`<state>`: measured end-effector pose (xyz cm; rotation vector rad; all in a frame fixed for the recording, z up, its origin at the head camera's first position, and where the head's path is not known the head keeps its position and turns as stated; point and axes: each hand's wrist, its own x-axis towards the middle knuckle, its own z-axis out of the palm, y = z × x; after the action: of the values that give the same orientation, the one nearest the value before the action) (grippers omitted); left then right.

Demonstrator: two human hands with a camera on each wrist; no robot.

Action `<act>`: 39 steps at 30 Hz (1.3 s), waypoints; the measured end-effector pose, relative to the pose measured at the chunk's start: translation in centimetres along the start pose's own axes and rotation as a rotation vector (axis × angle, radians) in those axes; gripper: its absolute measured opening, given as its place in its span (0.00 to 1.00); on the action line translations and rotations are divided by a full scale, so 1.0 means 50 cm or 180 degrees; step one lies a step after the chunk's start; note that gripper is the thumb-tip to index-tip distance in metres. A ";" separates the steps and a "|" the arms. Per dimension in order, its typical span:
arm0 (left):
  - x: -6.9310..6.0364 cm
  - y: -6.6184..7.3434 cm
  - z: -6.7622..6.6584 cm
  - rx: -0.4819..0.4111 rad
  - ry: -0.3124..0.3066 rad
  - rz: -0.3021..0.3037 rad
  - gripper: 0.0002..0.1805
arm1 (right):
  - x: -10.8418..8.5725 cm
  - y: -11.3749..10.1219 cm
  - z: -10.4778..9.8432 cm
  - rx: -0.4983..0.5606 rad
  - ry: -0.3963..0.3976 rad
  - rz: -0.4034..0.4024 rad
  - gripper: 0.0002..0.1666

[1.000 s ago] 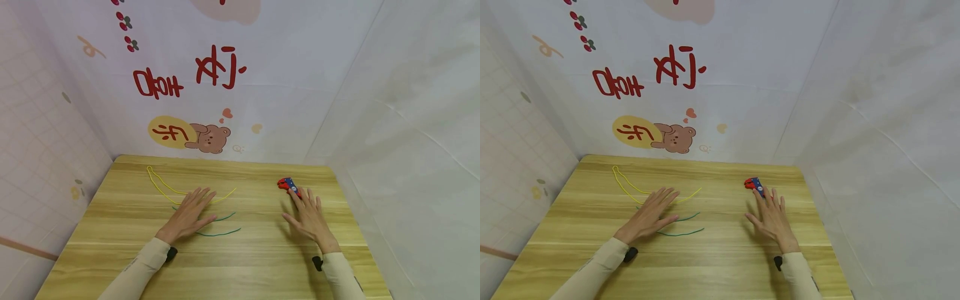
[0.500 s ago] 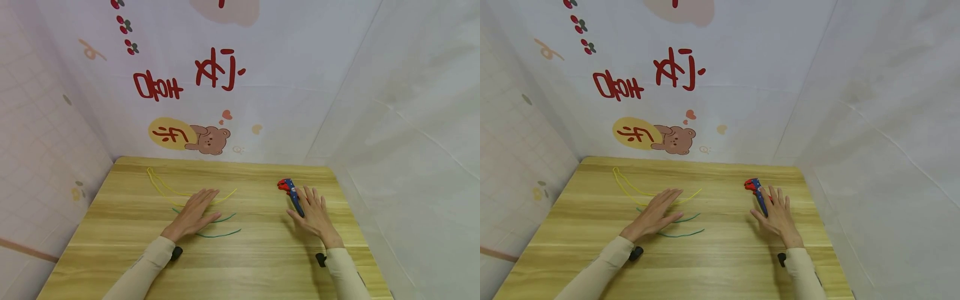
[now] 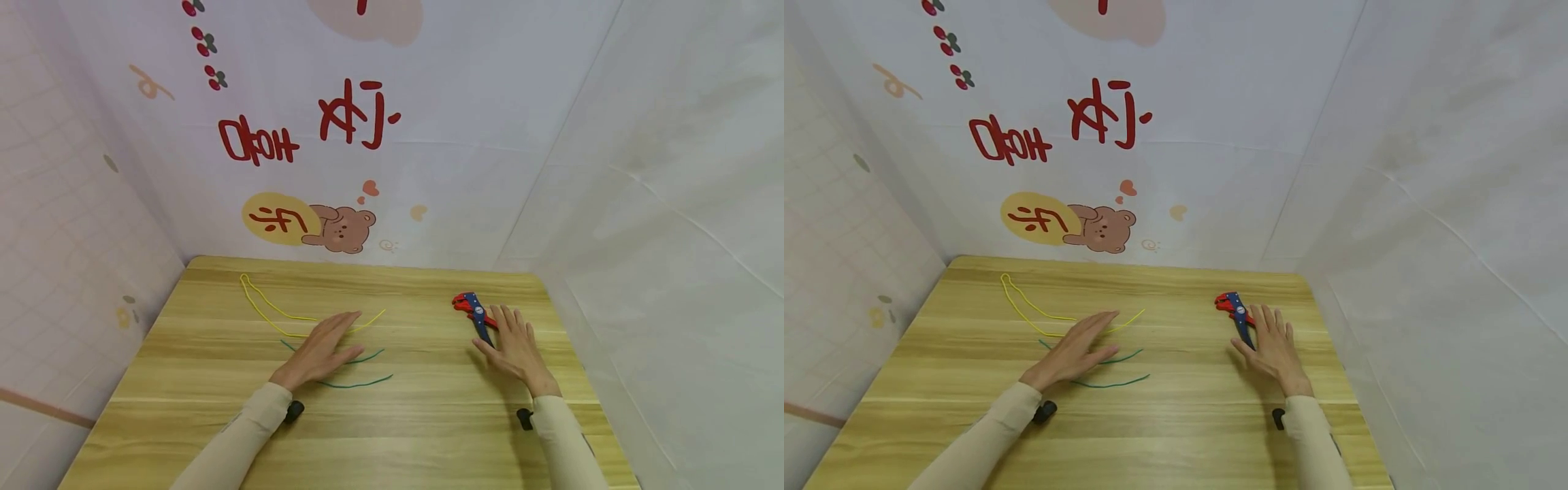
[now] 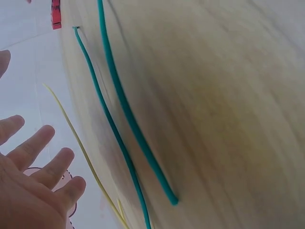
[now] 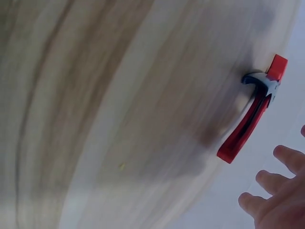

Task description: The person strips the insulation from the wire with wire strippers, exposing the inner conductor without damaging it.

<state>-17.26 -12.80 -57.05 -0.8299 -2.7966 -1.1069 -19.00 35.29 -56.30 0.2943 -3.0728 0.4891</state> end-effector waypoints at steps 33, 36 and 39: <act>0.027 -0.006 0.025 -0.0433 -0.0101 -0.0321 0.31 | 0.034 0.047 0.030 0.0435 -0.0065 0.0058 0.59; 0.028 -0.008 0.027 -0.0524 -0.0066 -0.0289 0.27 | 0.037 0.045 0.031 0.0398 -0.0030 0.0024 0.58; 0.028 -0.008 0.027 -0.0530 -0.0032 -0.0215 0.23 | 0.039 0.045 0.033 0.0351 0.0004 -0.0012 0.56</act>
<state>-18.43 -11.53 -58.01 -0.7590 -2.7898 -1.3653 -21.30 36.54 -58.48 0.3016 -3.0490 0.6598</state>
